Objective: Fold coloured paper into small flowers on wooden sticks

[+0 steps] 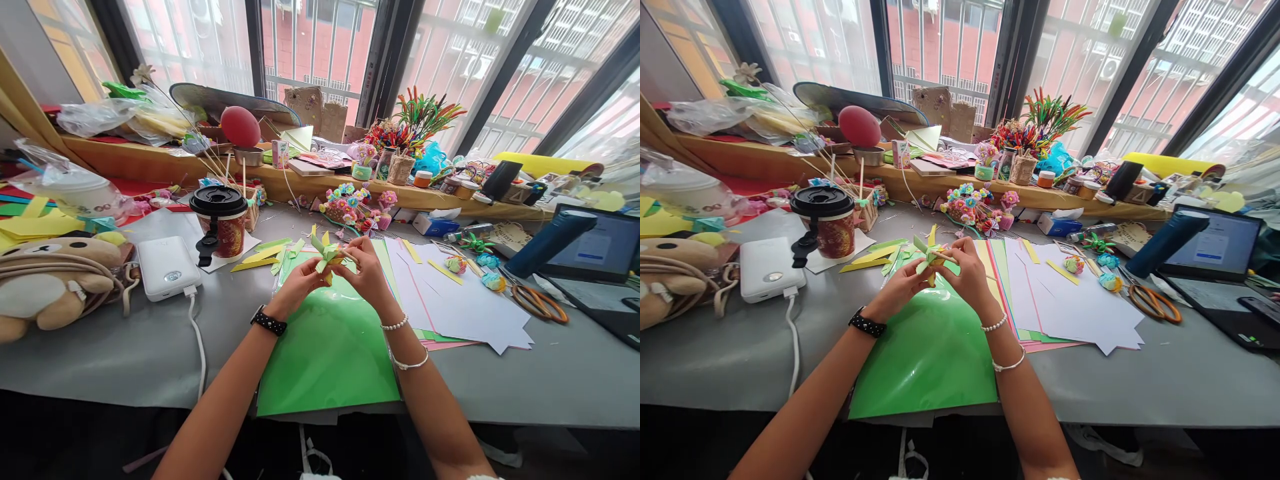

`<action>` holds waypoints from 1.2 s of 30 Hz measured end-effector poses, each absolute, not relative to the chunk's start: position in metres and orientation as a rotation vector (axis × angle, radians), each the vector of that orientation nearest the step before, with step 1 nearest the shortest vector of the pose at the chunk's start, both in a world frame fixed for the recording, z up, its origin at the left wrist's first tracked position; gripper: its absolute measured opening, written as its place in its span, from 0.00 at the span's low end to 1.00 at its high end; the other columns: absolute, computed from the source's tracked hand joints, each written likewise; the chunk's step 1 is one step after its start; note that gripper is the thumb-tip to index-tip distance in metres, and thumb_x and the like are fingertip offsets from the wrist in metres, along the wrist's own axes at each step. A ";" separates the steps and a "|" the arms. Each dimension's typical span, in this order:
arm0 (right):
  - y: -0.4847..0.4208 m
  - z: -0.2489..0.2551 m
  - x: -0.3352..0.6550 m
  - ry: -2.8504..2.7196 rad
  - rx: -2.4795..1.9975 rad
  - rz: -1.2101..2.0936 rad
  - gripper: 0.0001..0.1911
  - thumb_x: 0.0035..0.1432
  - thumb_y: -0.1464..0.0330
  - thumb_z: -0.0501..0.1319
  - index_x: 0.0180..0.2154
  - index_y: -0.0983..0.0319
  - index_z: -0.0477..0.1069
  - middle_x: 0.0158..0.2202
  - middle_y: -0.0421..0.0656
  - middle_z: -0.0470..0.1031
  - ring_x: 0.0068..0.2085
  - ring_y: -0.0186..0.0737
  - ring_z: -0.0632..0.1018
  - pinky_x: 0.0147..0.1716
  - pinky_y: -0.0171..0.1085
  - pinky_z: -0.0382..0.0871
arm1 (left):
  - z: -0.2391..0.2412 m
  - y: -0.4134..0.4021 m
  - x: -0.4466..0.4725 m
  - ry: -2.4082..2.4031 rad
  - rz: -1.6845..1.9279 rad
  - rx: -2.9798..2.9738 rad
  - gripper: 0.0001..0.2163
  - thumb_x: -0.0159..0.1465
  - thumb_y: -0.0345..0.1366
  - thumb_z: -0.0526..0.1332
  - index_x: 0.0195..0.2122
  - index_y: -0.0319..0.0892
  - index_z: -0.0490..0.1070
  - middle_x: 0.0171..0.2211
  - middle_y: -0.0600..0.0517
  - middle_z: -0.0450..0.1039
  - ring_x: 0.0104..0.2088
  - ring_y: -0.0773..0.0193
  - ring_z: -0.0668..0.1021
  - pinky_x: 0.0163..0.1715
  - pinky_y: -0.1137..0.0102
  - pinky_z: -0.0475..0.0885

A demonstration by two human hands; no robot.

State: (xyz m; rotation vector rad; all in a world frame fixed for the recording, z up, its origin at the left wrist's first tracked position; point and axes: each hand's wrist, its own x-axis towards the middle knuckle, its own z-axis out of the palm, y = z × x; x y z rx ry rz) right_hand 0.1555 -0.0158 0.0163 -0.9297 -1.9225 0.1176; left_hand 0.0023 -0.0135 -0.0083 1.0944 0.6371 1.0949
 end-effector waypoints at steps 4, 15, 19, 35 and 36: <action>-0.013 0.016 0.157 -1.934 -0.957 0.125 0.11 0.50 0.61 0.59 0.32 0.62 0.70 0.31 0.42 0.59 0.36 0.38 0.67 0.33 0.37 0.66 | -0.008 -0.014 0.003 0.656 1.086 1.109 0.16 0.48 0.39 0.65 0.37 0.39 0.69 0.26 0.56 0.67 0.26 0.73 0.69 0.32 0.74 0.66; -0.018 0.016 0.155 -2.008 -1.046 0.079 0.06 0.54 0.67 0.56 0.32 0.63 0.68 0.34 0.43 0.59 0.36 0.38 0.67 0.36 0.38 0.66 | -0.010 -0.013 0.002 0.643 1.099 1.179 0.16 0.48 0.40 0.65 0.37 0.40 0.69 0.28 0.54 0.70 0.26 0.72 0.70 0.32 0.75 0.66; -0.018 0.016 0.153 -2.013 -1.061 0.004 0.07 0.55 0.67 0.55 0.33 0.63 0.68 0.34 0.44 0.59 0.36 0.39 0.67 0.34 0.37 0.66 | -0.009 -0.013 0.002 0.646 1.120 1.183 0.16 0.47 0.38 0.66 0.36 0.40 0.69 0.28 0.54 0.70 0.27 0.71 0.70 0.32 0.73 0.67; -0.014 0.017 0.164 -1.986 -0.924 0.064 0.06 0.55 0.69 0.56 0.34 0.60 0.71 0.33 0.42 0.64 0.35 0.35 0.70 0.33 0.34 0.67 | -0.015 -0.009 -0.001 0.759 1.264 1.470 0.42 0.45 0.36 0.67 0.58 0.51 0.41 0.46 0.47 0.62 0.36 0.65 0.73 0.37 0.67 0.70; -0.014 0.017 0.165 -2.001 -0.954 0.030 0.07 0.55 0.70 0.55 0.34 0.60 0.71 0.33 0.42 0.64 0.35 0.35 0.70 0.32 0.34 0.66 | -0.015 -0.010 -0.002 0.792 1.289 1.550 0.45 0.44 0.36 0.67 0.58 0.53 0.39 0.50 0.46 0.58 0.39 0.64 0.72 0.39 0.66 0.70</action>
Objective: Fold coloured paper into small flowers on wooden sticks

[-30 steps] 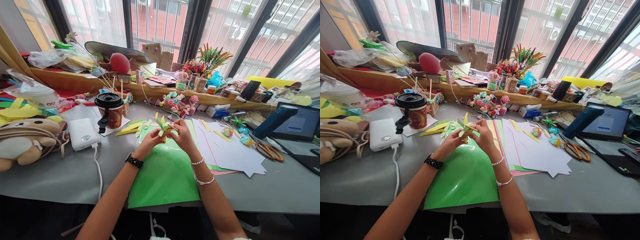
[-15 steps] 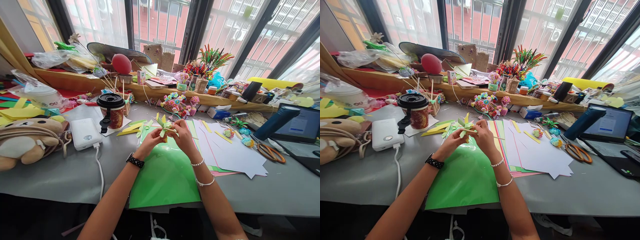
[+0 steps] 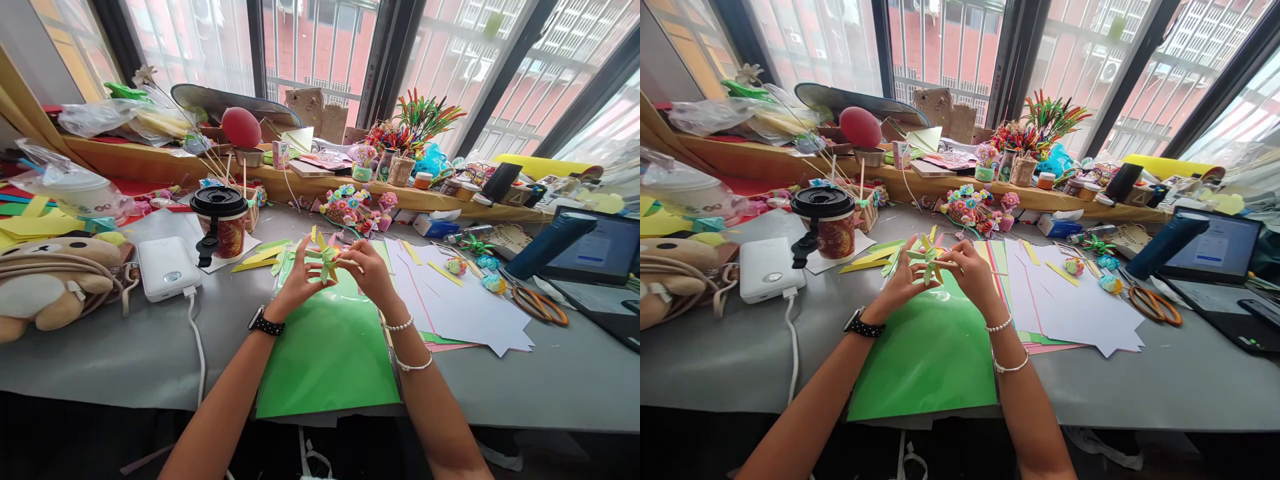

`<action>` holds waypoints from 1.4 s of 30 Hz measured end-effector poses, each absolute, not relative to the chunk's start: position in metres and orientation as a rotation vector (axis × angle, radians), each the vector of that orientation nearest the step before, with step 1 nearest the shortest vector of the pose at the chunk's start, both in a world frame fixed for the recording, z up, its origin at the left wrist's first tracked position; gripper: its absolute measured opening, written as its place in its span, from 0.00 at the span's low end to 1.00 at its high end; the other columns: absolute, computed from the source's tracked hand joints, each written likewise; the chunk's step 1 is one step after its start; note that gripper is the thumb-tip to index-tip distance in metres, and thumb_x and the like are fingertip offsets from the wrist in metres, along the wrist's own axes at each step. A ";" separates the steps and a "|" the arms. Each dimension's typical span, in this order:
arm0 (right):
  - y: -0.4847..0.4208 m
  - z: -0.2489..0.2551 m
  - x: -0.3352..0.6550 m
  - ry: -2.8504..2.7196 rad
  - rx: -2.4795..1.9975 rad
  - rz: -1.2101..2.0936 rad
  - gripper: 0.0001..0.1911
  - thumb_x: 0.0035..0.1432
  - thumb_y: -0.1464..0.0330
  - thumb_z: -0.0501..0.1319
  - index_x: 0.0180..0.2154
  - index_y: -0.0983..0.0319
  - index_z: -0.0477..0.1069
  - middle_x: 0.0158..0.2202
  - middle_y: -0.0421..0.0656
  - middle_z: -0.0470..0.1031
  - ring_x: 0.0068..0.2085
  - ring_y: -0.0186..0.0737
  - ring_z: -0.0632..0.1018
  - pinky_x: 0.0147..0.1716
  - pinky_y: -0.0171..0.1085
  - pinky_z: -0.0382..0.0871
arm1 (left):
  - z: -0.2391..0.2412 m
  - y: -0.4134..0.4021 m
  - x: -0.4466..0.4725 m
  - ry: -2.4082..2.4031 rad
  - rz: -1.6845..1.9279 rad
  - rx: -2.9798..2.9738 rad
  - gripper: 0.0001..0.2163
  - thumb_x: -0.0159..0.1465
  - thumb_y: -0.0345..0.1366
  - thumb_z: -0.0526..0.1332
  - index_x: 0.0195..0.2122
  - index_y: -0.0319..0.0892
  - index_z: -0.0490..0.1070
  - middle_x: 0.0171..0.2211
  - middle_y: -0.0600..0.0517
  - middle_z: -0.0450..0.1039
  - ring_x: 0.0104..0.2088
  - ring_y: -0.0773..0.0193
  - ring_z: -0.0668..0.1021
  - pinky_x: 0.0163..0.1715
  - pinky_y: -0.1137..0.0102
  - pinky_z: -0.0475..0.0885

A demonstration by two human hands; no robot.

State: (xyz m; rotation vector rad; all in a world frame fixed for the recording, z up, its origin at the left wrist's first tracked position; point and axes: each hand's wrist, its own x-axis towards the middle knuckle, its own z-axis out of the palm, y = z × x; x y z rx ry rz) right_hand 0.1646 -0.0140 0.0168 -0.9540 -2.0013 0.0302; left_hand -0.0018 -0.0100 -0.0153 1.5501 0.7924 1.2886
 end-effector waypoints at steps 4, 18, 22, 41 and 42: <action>-0.015 0.017 0.167 -2.073 -1.069 -0.119 0.09 0.56 0.70 0.53 0.34 0.60 0.72 0.33 0.43 0.66 0.31 0.33 0.70 0.27 0.32 0.64 | -0.013 -0.017 -0.004 0.835 1.307 1.812 0.46 0.44 0.37 0.68 0.59 0.54 0.38 0.56 0.44 0.49 0.42 0.62 0.71 0.44 0.63 0.67; -0.018 0.014 0.156 -2.111 -0.903 0.145 0.08 0.55 0.66 0.55 0.36 0.58 0.71 0.33 0.42 0.67 0.33 0.33 0.71 0.31 0.32 0.65 | -0.013 -0.011 -0.004 0.958 1.221 1.738 0.25 0.51 0.41 0.61 0.50 0.43 0.60 0.31 0.53 0.69 0.27 0.68 0.72 0.29 0.73 0.69; -0.019 0.023 0.163 -1.963 -0.885 0.262 0.13 0.58 0.64 0.50 0.44 0.60 0.63 0.37 0.44 0.66 0.39 0.35 0.70 0.36 0.35 0.66 | -0.014 -0.010 -0.004 0.905 1.202 1.680 0.24 0.50 0.40 0.63 0.48 0.42 0.61 0.34 0.51 0.71 0.31 0.65 0.74 0.32 0.71 0.69; -0.016 0.026 0.174 -1.907 -0.939 0.421 0.11 0.58 0.62 0.51 0.35 0.62 0.67 0.26 0.40 0.69 0.28 0.32 0.70 0.28 0.32 0.63 | -0.013 -0.008 -0.006 0.914 1.260 1.587 0.22 0.50 0.39 0.63 0.46 0.39 0.64 0.39 0.49 0.70 0.38 0.62 0.73 0.39 0.69 0.68; -0.015 0.024 0.173 -1.960 -0.916 0.408 0.11 0.56 0.62 0.54 0.33 0.62 0.69 0.27 0.41 0.69 0.29 0.33 0.70 0.28 0.32 0.63 | -0.014 -0.007 -0.006 0.915 1.253 1.592 0.22 0.50 0.39 0.62 0.46 0.40 0.64 0.39 0.49 0.70 0.38 0.62 0.73 0.39 0.69 0.68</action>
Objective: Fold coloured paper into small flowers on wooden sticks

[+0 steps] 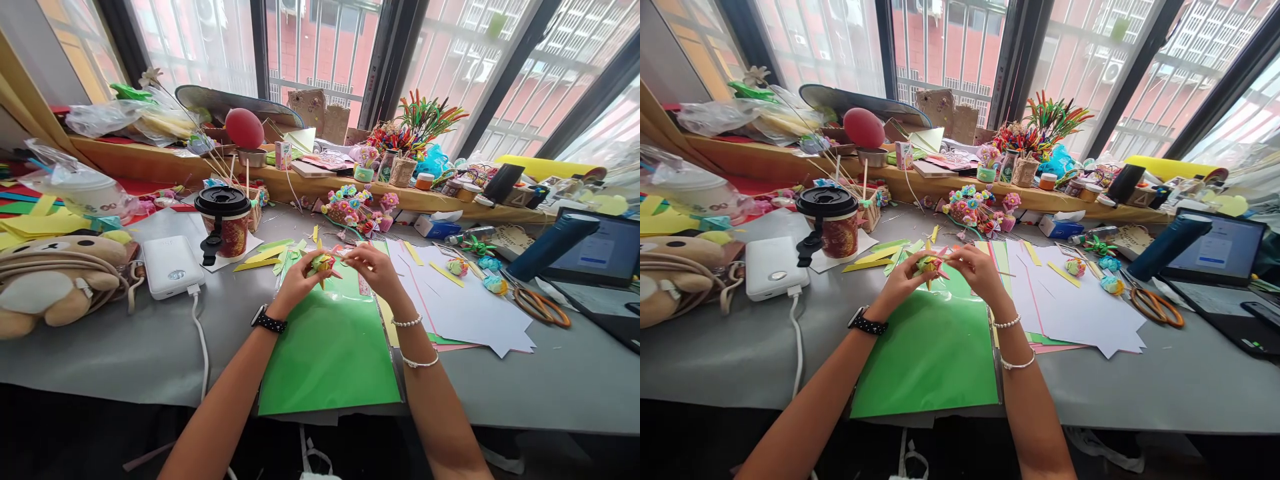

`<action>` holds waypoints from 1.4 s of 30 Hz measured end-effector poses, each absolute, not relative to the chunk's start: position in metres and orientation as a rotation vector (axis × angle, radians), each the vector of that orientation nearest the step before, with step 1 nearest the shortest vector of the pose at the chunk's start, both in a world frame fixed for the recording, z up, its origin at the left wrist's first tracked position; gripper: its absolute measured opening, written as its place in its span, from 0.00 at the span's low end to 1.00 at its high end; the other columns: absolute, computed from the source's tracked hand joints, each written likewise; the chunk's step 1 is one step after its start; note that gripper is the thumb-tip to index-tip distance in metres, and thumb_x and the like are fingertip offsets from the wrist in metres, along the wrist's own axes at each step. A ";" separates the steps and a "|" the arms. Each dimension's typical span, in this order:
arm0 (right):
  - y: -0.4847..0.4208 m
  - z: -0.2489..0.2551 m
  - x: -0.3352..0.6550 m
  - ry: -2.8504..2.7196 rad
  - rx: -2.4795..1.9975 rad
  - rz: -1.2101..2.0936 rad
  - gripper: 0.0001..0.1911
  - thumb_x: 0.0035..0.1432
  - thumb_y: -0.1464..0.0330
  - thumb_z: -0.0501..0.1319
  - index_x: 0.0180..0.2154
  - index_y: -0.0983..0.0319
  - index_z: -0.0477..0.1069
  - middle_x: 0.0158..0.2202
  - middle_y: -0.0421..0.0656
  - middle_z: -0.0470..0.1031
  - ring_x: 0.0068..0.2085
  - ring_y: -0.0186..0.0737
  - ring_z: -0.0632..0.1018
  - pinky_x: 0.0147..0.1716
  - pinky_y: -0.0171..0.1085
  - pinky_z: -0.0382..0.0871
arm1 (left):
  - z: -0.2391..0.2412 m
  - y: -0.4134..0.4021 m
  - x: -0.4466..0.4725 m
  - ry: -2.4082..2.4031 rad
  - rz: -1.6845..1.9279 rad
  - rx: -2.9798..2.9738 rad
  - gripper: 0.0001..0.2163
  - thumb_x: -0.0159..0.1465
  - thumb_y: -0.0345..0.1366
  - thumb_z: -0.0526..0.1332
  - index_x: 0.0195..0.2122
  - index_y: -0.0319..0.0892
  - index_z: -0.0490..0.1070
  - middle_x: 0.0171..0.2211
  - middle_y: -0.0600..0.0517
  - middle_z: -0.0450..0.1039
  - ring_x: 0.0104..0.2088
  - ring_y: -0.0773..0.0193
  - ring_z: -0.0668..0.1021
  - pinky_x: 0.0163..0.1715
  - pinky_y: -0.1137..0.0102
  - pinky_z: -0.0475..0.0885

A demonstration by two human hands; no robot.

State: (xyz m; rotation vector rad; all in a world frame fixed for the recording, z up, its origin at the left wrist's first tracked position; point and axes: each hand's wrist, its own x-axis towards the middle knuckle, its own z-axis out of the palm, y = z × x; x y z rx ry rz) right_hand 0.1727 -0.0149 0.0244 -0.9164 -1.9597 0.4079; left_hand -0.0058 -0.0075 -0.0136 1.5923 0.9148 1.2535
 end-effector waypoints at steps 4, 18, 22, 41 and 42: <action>-0.010 0.017 0.167 -2.087 -0.906 0.387 0.07 0.53 0.65 0.58 0.32 0.62 0.72 0.25 0.40 0.68 0.25 0.31 0.69 0.24 0.31 0.62 | -0.015 -0.006 -0.006 0.927 1.233 1.606 0.22 0.50 0.40 0.62 0.46 0.39 0.64 0.38 0.49 0.71 0.37 0.61 0.74 0.37 0.68 0.69; -0.005 0.008 0.163 -2.067 -0.942 0.474 0.07 0.52 0.70 0.59 0.35 0.61 0.71 0.27 0.39 0.70 0.25 0.30 0.69 0.26 0.30 0.63 | -0.021 -0.004 -0.001 0.753 1.164 1.516 0.25 0.50 0.40 0.63 0.48 0.40 0.60 0.40 0.48 0.69 0.32 0.64 0.76 0.35 0.67 0.72; -0.004 0.008 0.164 -2.064 -0.924 0.452 0.06 0.51 0.70 0.59 0.33 0.60 0.72 0.27 0.40 0.69 0.26 0.30 0.68 0.26 0.31 0.64 | -0.020 -0.004 -0.001 0.746 1.135 1.502 0.25 0.50 0.41 0.63 0.48 0.40 0.60 0.40 0.48 0.69 0.32 0.65 0.75 0.33 0.68 0.72; -0.005 0.005 0.161 -2.039 -1.133 0.154 0.03 0.51 0.72 0.59 0.30 0.60 0.71 0.31 0.41 0.70 0.36 0.36 0.71 0.31 0.33 0.65 | -0.017 -0.004 -0.009 1.172 1.458 1.938 0.17 0.52 0.42 0.61 0.42 0.45 0.68 0.52 0.47 0.59 0.53 0.56 0.63 0.51 0.60 0.61; -0.005 0.006 0.161 -2.051 -1.144 0.122 0.03 0.51 0.72 0.59 0.29 0.60 0.71 0.31 0.41 0.69 0.35 0.36 0.71 0.31 0.34 0.65 | -0.017 -0.005 -0.009 1.200 1.481 2.029 0.13 0.53 0.41 0.61 0.39 0.45 0.70 0.51 0.47 0.60 0.53 0.57 0.63 0.52 0.59 0.59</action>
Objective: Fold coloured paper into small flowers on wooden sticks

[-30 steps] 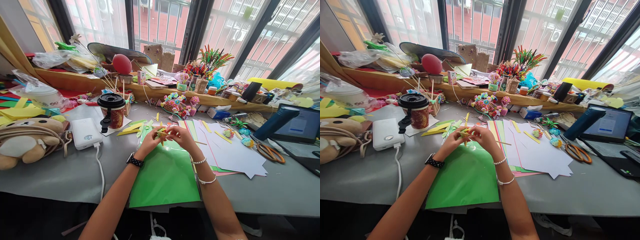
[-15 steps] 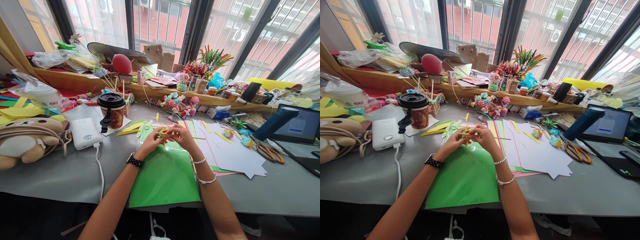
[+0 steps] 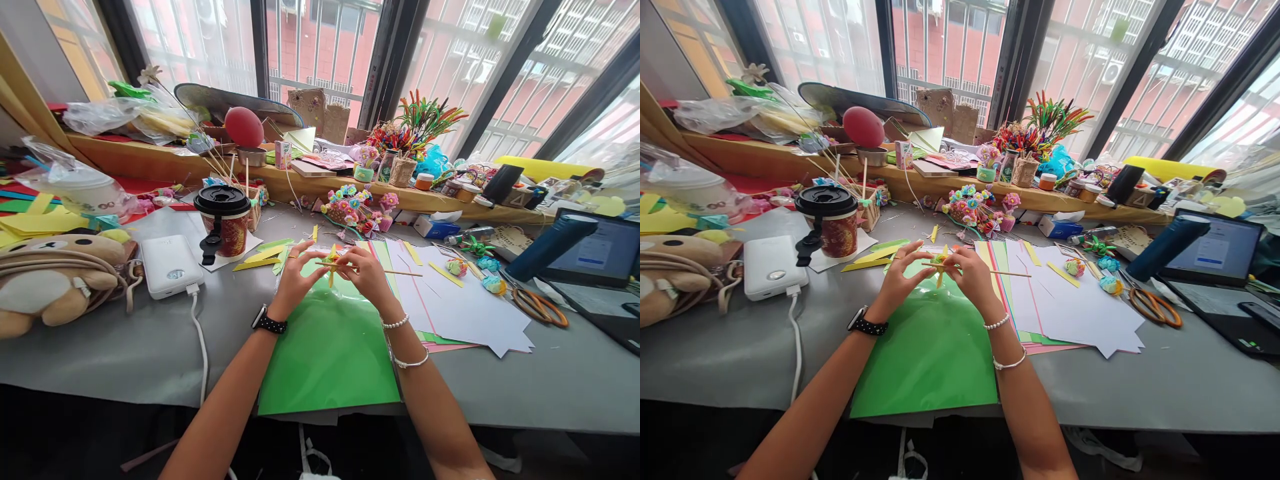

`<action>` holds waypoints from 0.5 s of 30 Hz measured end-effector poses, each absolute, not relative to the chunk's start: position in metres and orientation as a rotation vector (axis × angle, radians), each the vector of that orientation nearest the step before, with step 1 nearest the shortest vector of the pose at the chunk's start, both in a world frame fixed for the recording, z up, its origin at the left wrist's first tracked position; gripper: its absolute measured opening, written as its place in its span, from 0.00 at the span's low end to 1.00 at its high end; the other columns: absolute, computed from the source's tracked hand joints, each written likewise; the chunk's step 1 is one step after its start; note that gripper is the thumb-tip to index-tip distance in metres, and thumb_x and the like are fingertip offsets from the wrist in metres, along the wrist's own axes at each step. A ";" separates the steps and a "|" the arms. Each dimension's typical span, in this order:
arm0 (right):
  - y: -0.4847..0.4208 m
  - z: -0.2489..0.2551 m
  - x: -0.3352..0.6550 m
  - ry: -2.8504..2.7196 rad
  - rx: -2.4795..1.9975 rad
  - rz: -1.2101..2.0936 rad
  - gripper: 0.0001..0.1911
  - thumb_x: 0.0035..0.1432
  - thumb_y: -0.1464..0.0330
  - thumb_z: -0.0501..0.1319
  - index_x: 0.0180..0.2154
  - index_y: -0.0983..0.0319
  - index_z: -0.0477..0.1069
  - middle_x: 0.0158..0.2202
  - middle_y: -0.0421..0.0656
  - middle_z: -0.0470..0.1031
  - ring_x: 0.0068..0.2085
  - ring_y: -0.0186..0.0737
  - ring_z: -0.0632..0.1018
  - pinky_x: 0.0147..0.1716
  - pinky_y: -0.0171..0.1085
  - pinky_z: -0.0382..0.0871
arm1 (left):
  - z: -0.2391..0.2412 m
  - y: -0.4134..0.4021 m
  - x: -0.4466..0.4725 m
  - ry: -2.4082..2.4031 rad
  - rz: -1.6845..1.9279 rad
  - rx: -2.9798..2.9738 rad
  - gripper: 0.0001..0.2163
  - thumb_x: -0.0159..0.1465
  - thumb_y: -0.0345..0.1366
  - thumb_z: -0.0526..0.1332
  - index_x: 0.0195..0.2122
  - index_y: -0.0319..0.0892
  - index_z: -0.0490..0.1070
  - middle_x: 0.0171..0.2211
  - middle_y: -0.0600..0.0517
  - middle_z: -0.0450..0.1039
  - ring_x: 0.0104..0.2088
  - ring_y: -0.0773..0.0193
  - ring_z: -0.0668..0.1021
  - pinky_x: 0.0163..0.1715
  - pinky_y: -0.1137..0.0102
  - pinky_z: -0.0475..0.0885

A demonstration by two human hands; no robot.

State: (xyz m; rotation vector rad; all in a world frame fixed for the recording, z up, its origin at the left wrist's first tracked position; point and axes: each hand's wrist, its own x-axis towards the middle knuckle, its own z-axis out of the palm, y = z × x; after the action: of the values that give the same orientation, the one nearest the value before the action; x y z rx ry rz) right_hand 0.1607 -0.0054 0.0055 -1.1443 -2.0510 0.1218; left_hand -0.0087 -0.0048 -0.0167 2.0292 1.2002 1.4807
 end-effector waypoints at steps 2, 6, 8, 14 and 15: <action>-0.006 0.006 0.160 -2.077 -1.160 0.072 0.03 0.51 0.72 0.60 0.30 0.61 0.71 0.30 0.41 0.69 0.34 0.36 0.71 0.31 0.34 0.64 | -0.016 -0.005 -0.009 1.229 1.486 2.169 0.09 0.55 0.40 0.59 0.34 0.44 0.72 0.49 0.47 0.63 0.52 0.59 0.64 0.53 0.60 0.57; -0.007 0.006 0.158 -2.144 -1.147 0.009 0.03 0.52 0.70 0.59 0.31 0.60 0.71 0.31 0.42 0.70 0.35 0.37 0.70 0.33 0.34 0.64 | -0.017 -0.005 -0.009 1.258 1.452 2.293 0.07 0.57 0.38 0.57 0.32 0.43 0.73 0.47 0.47 0.65 0.49 0.59 0.67 0.51 0.60 0.60; -0.008 0.006 0.157 -2.174 -1.140 -0.019 0.04 0.53 0.70 0.58 0.31 0.60 0.71 0.31 0.42 0.70 0.36 0.37 0.69 0.34 0.34 0.63 | -0.019 -0.005 -0.009 1.271 1.451 2.337 0.07 0.57 0.37 0.57 0.32 0.43 0.73 0.46 0.47 0.66 0.49 0.58 0.67 0.50 0.60 0.60; -0.010 0.007 0.156 -2.216 -1.172 -0.067 0.04 0.54 0.69 0.57 0.32 0.60 0.71 0.32 0.42 0.70 0.36 0.37 0.69 0.34 0.34 0.62 | -0.020 -0.004 -0.008 1.277 1.437 2.418 0.07 0.57 0.36 0.56 0.33 0.42 0.73 0.46 0.47 0.66 0.48 0.58 0.68 0.50 0.59 0.61; -0.010 0.008 0.155 -2.218 -1.176 -0.066 0.05 0.54 0.69 0.57 0.32 0.60 0.71 0.32 0.42 0.70 0.36 0.37 0.69 0.34 0.34 0.62 | -0.020 -0.004 -0.008 1.270 1.434 2.422 0.07 0.58 0.36 0.56 0.33 0.42 0.73 0.46 0.47 0.67 0.48 0.58 0.68 0.50 0.59 0.61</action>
State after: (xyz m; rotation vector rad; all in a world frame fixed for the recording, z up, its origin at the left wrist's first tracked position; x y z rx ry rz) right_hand 0.1552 -0.0100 0.0076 -1.1760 -2.2183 -0.0656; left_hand -0.0077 -0.0038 -0.0196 2.4225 1.2704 1.4340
